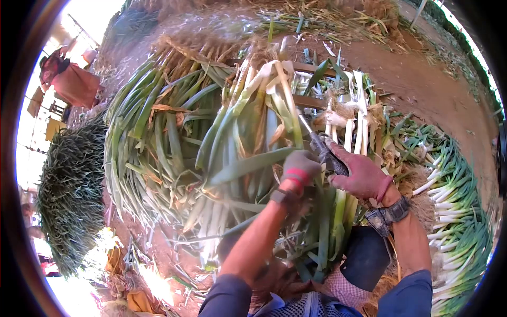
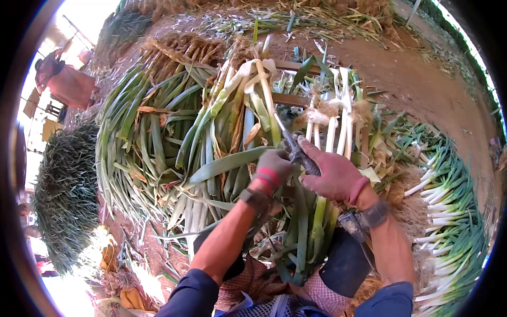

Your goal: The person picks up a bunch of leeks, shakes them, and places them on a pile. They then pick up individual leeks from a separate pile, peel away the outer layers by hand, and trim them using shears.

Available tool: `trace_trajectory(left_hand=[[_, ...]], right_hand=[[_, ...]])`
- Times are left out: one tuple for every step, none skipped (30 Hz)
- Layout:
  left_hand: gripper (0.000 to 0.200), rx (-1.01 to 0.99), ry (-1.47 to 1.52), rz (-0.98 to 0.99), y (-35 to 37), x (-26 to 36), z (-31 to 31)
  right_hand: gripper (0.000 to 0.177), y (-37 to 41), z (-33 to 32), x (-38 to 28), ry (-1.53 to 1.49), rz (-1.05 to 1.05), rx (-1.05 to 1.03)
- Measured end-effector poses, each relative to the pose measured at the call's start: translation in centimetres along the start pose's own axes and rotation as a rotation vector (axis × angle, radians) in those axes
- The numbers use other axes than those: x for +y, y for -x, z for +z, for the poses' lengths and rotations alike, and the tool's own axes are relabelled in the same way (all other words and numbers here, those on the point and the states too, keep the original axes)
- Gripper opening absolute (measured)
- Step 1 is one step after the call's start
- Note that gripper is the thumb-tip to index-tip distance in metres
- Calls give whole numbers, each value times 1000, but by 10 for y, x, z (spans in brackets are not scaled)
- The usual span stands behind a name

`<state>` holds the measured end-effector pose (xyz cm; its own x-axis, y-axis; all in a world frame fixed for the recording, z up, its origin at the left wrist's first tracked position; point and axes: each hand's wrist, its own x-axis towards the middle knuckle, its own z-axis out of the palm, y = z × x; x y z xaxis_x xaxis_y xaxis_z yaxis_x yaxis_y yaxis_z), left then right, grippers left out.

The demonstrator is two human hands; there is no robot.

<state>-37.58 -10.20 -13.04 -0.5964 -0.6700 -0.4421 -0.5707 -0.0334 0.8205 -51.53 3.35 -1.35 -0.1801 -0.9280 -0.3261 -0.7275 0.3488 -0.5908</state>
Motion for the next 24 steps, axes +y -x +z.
trace_trajectory(left_hand=[[33,21,-241,103,4,7,4],[33,25,-245,99,7,11,0],[33,48,-176,170,9,14,-5],[34,70,-106,242,12,20,-12],[36,225,-177,325,13,22,-26],[35,356,-208,273,14,26,-40],[34,428,-271,264,11,21,-54],[33,501,-334,256,9,19,-63],[33,504,-337,256,10,17,-63],[33,439,-442,240,12,13,-61],[33,372,-546,221,14,7,-57],[37,355,-617,199,14,2,-45],[42,380,-694,246,14,0,-33],[48,404,-770,292,15,-3,-23],[71,367,-854,286,15,-6,-15],[71,367,-855,285,17,-5,-10],[81,299,-925,211,19,0,-6],[91,229,-993,137,19,3,-4],[102,158,-967,100,15,4,-3],[102,158,-967,97,11,0,0],[103,136,-945,79,6,-3,2],[104,115,-922,60,3,-4,1],[102,91,-918,75,1,-5,0],[102,90,-916,71,-1,-6,0]], right_hand=[[89,-1,1,1,68,-21,60],[89,-2,-1,1,63,-26,58],[89,-2,-6,-1,76,61,35],[90,-2,-9,-2,91,148,11],[88,-2,-7,3,81,132,22],[88,-5,-3,9,77,131,21],[88,-11,2,14,36,19,72],[87,-16,4,16,-5,-93,124],[87,-25,3,17,-7,-96,124],[88,-41,-2,9,44,-29,93],[90,-55,-6,1,94,39,61],[90,-69,-8,-4,92,37,62],[90,-84,-11,-9,101,48,57],[89,-97,-14,-15,111,60,50],[88,-108,-18,-22,130,95,26],[88,-123,-14,-17,130,93,26],[87,-141,-5,-11,158,56,120],[85,-156,1,-3,186,18,213],[85,-159,-9,-18,155,82,156],[85,-167,-8,-18,155,80,154],[85,-175,-7,-18,177,61,141],[86,-180,-7,-20,199,43,127],[86,-182,-8,-24,197,86,100],[86,-185,-10,-23,197,86,95]])
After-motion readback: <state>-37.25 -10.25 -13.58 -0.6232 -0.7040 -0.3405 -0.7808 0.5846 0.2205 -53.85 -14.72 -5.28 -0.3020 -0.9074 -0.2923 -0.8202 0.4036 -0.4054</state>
